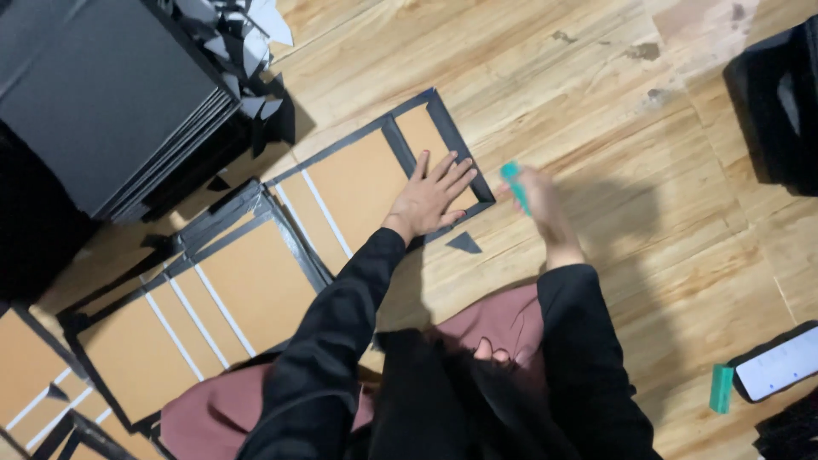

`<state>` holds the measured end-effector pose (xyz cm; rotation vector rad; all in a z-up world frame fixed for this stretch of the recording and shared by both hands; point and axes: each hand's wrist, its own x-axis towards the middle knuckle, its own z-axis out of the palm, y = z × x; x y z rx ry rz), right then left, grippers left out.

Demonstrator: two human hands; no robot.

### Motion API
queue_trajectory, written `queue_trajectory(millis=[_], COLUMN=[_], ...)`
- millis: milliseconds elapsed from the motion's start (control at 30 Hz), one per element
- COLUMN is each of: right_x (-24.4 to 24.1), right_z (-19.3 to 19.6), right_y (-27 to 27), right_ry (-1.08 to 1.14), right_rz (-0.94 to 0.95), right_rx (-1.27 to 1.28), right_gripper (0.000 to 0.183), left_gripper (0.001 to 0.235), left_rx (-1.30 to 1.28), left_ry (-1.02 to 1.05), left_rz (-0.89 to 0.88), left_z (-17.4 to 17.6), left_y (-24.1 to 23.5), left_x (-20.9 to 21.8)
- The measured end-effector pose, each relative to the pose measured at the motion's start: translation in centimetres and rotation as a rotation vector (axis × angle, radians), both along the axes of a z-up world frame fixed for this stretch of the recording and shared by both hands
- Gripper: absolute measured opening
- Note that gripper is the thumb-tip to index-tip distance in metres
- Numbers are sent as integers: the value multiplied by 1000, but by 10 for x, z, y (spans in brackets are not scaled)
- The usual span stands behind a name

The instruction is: The person sits on the floor and assembles flat paper products by pressing down black borders with a green plastic tool. They repeatedly pick up a unit, smooth the edges, fold it, and place it on a stack, continuing this cycle throughout the clip.

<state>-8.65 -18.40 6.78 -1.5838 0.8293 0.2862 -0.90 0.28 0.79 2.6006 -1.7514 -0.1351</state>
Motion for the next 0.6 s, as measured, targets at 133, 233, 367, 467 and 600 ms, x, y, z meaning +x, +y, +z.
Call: queue_trajectory(millis=[133,233,367,467,600], right_x=[-14,-4,29,85,169], right_z=[-108,-50,-66,-93,-99], right_y=[-36,-2,19,25,43], right_ry=[-472,-552,-650,-783,-765], right_rz=[126,236,388,447,528], right_rx=[-304,-740,-936,-1032,-1100], right_gripper=[36,35,29,28,24], left_gripper=[68,62,57,53,48], left_rx=[-111,-306,-415,-474,-356], left_ry=[-51,-75,-72,-85,-64], left_rz=[23,39,51,60,30], left_z=[-17,-29,-43,-47,-21], left_y=[7,7,9,8,17], left_x=[-2,1,0,3,8])
